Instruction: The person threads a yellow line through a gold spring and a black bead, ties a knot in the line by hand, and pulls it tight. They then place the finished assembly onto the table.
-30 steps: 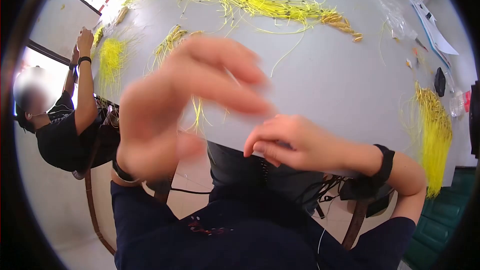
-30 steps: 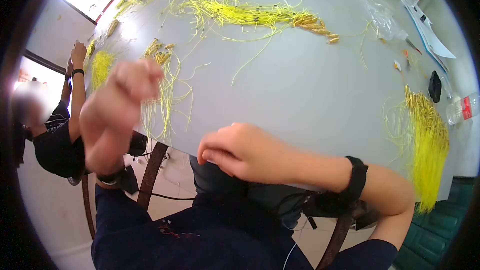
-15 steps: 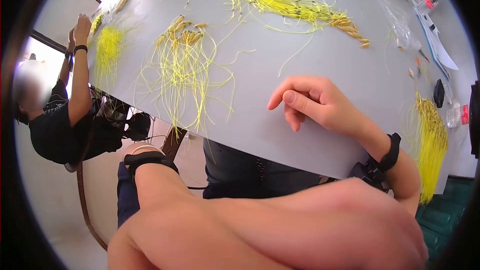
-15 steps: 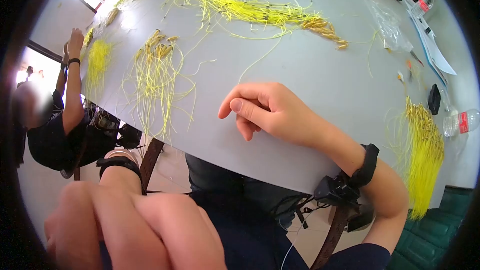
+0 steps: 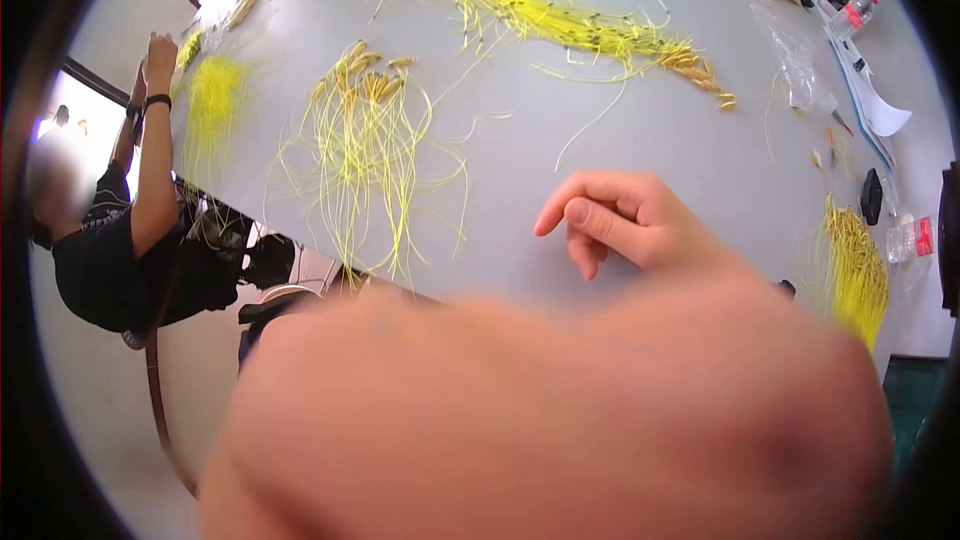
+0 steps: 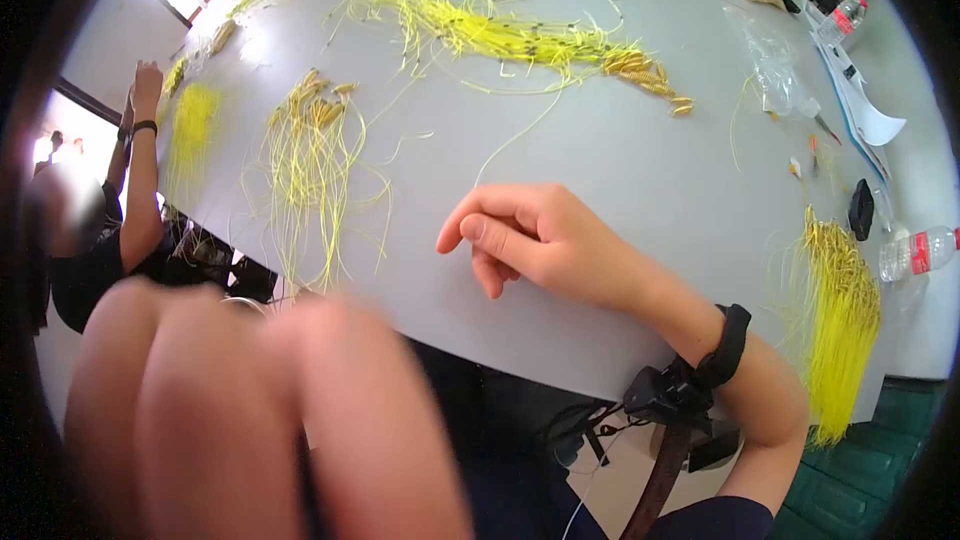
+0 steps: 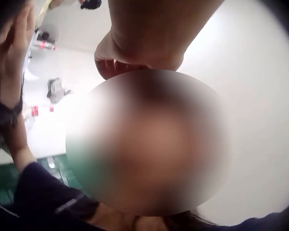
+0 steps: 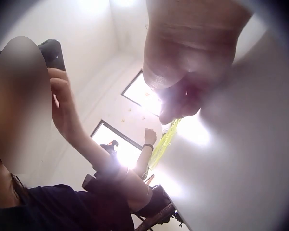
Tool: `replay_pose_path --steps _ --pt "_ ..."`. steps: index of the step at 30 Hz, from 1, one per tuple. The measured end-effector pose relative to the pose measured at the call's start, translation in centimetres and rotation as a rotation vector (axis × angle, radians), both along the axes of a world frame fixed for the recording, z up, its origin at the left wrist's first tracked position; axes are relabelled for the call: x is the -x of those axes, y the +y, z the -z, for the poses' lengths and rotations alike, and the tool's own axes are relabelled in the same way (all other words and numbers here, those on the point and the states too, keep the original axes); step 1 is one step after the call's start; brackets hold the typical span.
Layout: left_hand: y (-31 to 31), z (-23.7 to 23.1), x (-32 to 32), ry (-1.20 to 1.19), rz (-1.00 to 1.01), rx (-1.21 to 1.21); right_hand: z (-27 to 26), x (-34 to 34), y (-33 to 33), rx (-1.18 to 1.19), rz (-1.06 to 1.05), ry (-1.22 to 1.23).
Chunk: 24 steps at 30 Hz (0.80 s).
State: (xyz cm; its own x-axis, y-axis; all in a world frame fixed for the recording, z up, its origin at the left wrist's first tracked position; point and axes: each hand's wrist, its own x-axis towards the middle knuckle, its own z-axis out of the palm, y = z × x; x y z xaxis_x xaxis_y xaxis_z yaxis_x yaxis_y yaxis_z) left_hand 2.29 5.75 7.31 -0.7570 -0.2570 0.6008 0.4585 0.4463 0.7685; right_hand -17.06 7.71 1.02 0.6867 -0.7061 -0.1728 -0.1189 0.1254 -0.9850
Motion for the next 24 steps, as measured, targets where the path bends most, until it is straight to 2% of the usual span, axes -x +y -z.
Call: replay_pose_path --steps 1,3,5,7,8,9,10,12,13,15,16,18,22,24 --pt "-0.1 -0.1 0.2 -0.004 0.014 0.002 0.7 0.2 -0.2 0.004 0.008 0.0" --pt "0.2 -0.7 0.9 -0.01 0.038 0.004 2.4 0.4 -0.5 0.219 0.013 -0.01" --pt "0.9 -0.6 1.1 -0.326 -0.374 -0.074 2.0 0.2 -0.8 0.162 0.003 -0.086" --pt "-1.1 0.9 1.1 -0.661 -0.435 0.111 1.2 0.2 -1.0 0.273 0.251 -0.01" --pt "-1.8 1.5 1.1 -0.819 -0.505 0.133 1.2 1.1 -2.1 0.349 0.344 0.107" --pt "-2.4 2.1 1.2 -0.975 -0.575 0.156 1.4 2.2 -3.1 0.565 0.437 0.281" --pt "-3.0 2.7 1.4 -0.971 -0.573 0.158 1.6 3.4 -4.0 0.781 0.528 0.46" --pt "-4.2 3.6 1.8 -1.008 -0.643 0.216 1.5 5.0 -5.6 0.942 0.775 0.565" --pt "-4.8 3.8 2.1 -1.005 -0.639 0.218 1.8 6.1 -6.3 0.943 0.779 0.57" --pt "-5.8 4.0 2.4 -0.938 -0.415 -0.026 2.5 7.9 -7.5 1.121 0.868 0.769" --pt "-6.1 4.3 2.6 -0.937 -0.41 -0.025 2.6 8.5 -7.7 1.059 0.851 0.81" --pt "-6.5 4.8 3.0 -0.757 -0.343 -0.186 2.8 8.9 -8.0 1.044 0.824 0.834" --pt "-5.8 5.8 2.8 -0.737 -0.32 -0.298 2.1 8.0 -7.4 1.002 0.812 0.898" --pt "-5.6 6.8 2.8 -0.573 -0.34 -0.336 1.5 7.4 -7.2 1.048 0.814 0.852"
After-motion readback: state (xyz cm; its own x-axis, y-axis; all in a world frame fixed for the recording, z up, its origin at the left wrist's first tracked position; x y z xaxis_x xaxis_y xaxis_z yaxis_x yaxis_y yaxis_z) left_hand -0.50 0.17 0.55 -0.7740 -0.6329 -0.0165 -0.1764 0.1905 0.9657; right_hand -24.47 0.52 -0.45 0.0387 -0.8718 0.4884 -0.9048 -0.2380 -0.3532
